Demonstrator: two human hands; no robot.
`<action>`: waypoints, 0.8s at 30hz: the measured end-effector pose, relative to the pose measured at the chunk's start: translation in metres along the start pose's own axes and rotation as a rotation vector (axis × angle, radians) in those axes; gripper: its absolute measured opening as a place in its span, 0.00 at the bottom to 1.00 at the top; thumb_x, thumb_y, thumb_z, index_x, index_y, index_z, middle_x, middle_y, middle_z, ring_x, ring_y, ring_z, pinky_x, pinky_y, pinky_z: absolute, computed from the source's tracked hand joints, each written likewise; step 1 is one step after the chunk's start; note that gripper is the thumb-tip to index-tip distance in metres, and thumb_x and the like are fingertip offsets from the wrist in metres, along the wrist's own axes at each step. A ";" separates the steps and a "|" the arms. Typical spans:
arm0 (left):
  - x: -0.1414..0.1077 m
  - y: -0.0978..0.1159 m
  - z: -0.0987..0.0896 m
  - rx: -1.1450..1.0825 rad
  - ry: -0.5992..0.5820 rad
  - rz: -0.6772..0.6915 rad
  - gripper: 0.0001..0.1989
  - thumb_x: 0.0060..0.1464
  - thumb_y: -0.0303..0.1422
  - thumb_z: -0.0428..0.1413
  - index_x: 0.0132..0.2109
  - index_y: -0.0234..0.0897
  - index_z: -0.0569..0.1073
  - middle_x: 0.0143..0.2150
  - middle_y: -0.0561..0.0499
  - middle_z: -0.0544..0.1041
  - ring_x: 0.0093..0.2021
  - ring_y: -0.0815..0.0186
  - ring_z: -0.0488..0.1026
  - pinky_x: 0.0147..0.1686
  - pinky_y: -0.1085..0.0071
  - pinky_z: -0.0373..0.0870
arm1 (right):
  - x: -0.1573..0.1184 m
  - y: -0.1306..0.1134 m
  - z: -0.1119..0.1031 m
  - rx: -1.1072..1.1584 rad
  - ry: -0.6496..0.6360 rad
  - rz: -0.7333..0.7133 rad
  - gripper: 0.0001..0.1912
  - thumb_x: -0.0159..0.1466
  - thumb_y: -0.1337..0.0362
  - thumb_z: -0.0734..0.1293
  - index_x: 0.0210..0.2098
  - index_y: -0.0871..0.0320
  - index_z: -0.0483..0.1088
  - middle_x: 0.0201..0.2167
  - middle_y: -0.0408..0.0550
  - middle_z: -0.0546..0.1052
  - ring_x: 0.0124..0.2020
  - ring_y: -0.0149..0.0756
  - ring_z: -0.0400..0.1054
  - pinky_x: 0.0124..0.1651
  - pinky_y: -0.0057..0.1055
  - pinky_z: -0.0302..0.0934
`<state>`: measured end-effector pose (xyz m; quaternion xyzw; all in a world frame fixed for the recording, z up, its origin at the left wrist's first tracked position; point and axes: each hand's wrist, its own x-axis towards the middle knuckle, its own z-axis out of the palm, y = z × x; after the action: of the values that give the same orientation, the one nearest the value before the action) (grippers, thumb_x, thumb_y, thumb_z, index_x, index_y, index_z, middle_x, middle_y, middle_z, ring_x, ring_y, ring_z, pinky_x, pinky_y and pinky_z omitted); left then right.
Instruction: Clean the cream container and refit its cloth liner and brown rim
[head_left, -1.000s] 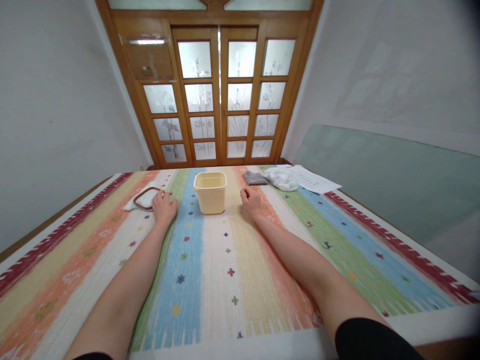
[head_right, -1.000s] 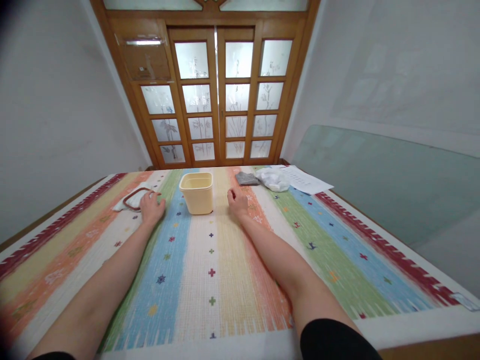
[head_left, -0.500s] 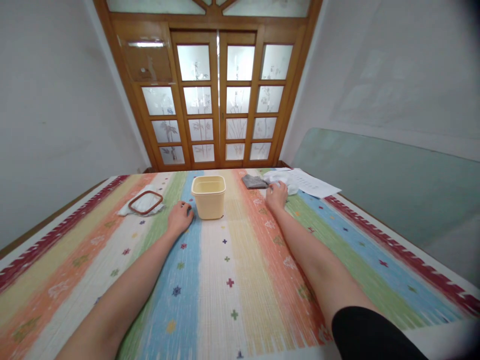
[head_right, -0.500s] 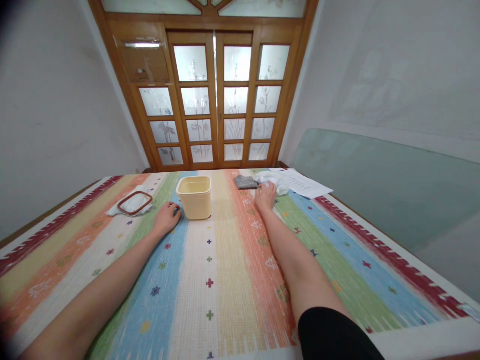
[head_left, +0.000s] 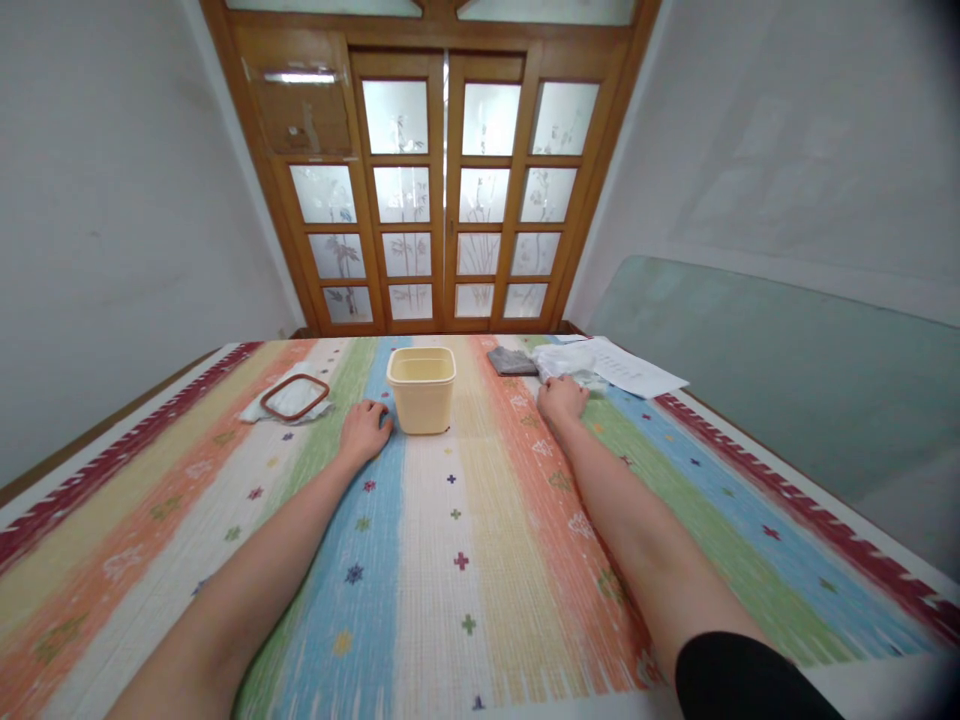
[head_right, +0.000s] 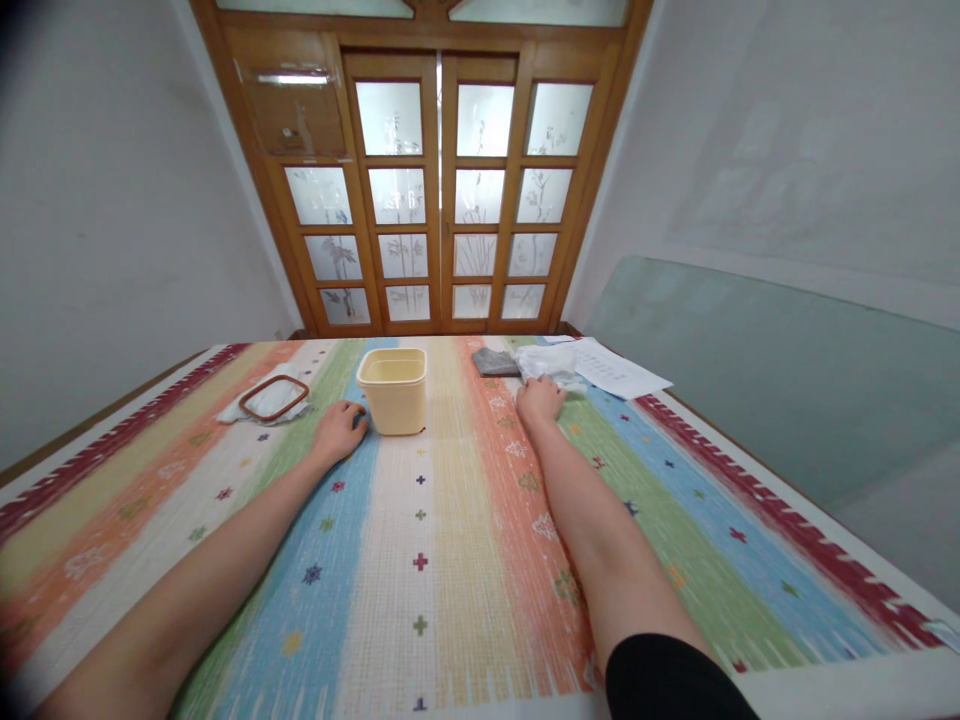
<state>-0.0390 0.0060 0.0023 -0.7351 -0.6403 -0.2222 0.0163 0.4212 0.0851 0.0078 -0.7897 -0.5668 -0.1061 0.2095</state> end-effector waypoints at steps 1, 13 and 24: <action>0.000 0.000 0.000 -0.007 -0.004 -0.003 0.15 0.64 0.38 0.53 0.52 0.40 0.78 0.54 0.39 0.76 0.56 0.48 0.72 0.56 0.54 0.67 | -0.004 -0.006 -0.003 -0.016 -0.006 -0.032 0.19 0.70 0.61 0.60 0.47 0.63 0.80 0.49 0.67 0.77 0.50 0.54 0.70 0.56 0.50 0.54; -0.002 0.002 -0.005 -0.033 -0.024 0.001 0.14 0.64 0.37 0.54 0.51 0.38 0.78 0.54 0.41 0.76 0.56 0.50 0.71 0.58 0.56 0.67 | -0.039 -0.075 0.001 0.171 -0.050 -0.620 0.18 0.73 0.59 0.60 0.53 0.57 0.78 0.65 0.58 0.69 0.65 0.48 0.60 0.67 0.40 0.53; -0.003 0.006 -0.004 -0.046 -0.025 0.013 0.13 0.63 0.36 0.55 0.51 0.39 0.78 0.54 0.40 0.75 0.54 0.51 0.71 0.57 0.55 0.65 | 0.005 -0.073 0.034 -0.003 -0.232 -0.434 0.26 0.75 0.51 0.54 0.65 0.50 0.70 0.73 0.58 0.61 0.75 0.58 0.44 0.71 0.66 0.35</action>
<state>-0.0346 0.0007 0.0069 -0.7423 -0.6302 -0.2274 -0.0073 0.3515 0.1246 -0.0054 -0.6567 -0.7432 -0.0582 0.1142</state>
